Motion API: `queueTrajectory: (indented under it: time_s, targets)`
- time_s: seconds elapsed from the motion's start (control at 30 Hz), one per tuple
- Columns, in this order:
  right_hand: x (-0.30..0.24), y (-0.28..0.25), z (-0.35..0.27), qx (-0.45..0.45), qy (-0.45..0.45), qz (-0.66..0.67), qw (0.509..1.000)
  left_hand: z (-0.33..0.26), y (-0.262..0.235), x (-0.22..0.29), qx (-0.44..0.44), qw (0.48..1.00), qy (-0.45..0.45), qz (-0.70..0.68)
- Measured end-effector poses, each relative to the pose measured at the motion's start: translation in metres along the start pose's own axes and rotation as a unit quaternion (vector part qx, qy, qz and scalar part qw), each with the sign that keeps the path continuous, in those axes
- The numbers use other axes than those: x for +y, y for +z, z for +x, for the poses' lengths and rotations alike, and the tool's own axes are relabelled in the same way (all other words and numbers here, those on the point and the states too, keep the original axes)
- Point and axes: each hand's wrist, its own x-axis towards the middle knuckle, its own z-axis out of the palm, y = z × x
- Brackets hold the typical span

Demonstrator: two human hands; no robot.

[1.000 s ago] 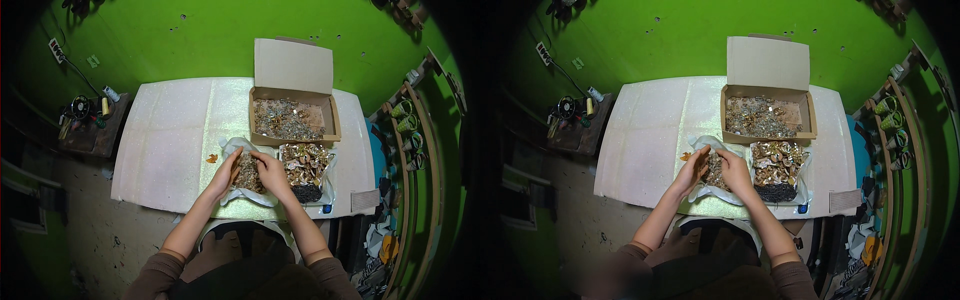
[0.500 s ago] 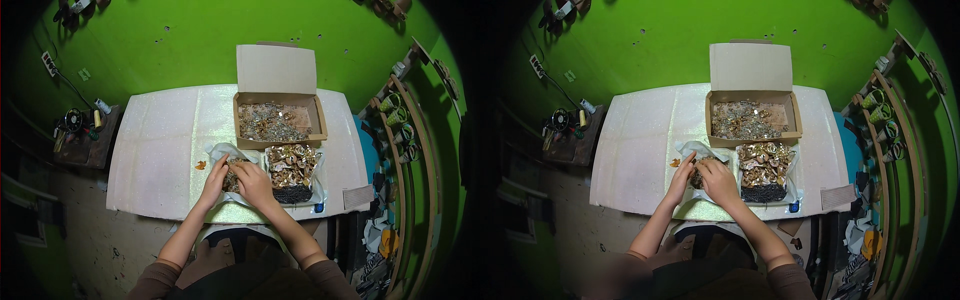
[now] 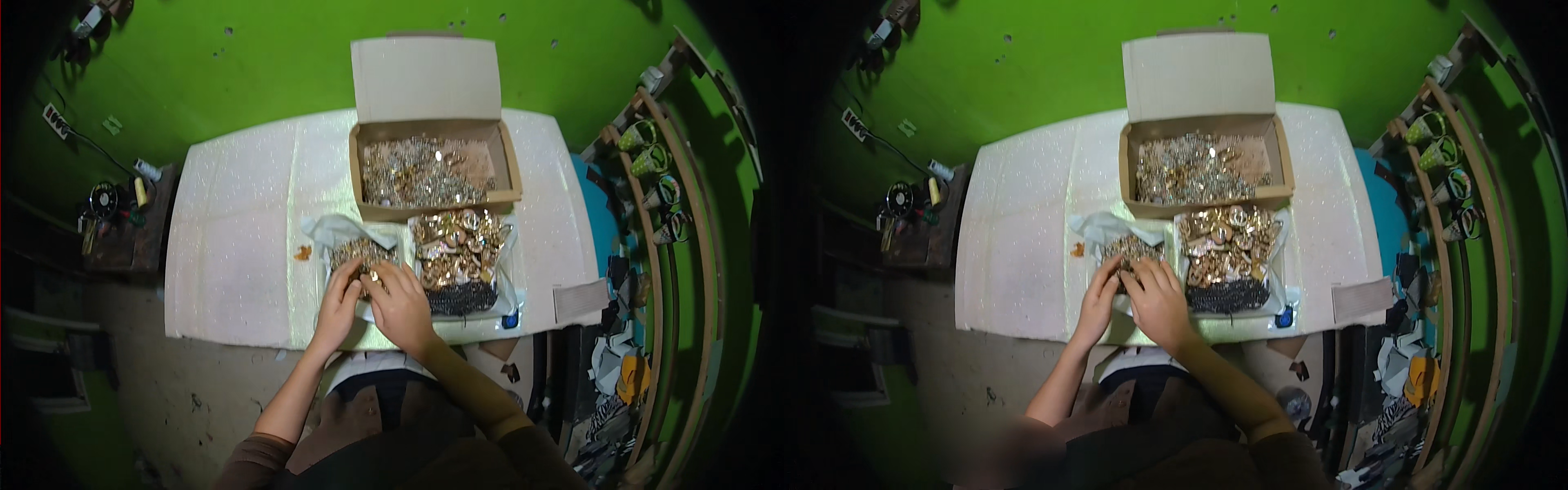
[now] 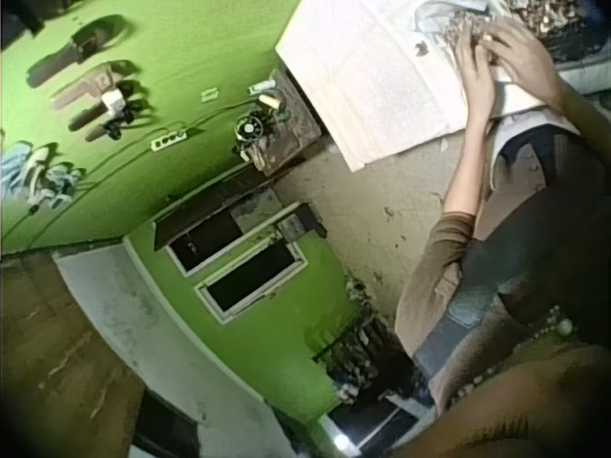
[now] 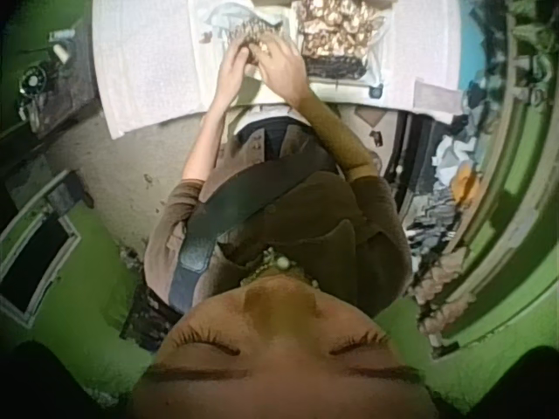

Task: Sorting decorative buckles and small metallic hardware components into separate containers.

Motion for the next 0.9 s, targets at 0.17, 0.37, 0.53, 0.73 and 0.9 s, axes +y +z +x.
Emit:
queueTrajectory:
  time_s: [0.17, 0.37, 0.53, 0.73, 0.9]
  targets:
    - [0.020, -0.004, -0.023, -0.073, -0.007, -0.031, 0.997, -0.013, 0.021, 0.019, 0.009, 0.992, 0.045, 0.116]
    - [0.057, -0.034, -0.043, -0.102, 0.059, 0.077, 0.990, -0.019, 0.049, 0.028, -0.039, 0.983, 0.086, 0.158]
    - [0.100, -0.047, -0.029, -0.114, 0.030, 0.034, 0.992, -0.010, 0.072, 0.026, -0.052, 0.952, 0.141, 0.268]
    - [0.130, -0.049, -0.019, -0.198, -0.135, -0.017, 0.971, -0.007, 0.091, 0.024, -0.041, 0.952, 0.118, 0.279]
    - [0.146, -0.039, -0.021, -0.238, -0.200, -0.057, 0.949, -0.004, 0.106, 0.023, -0.028, 0.953, 0.093, 0.286]
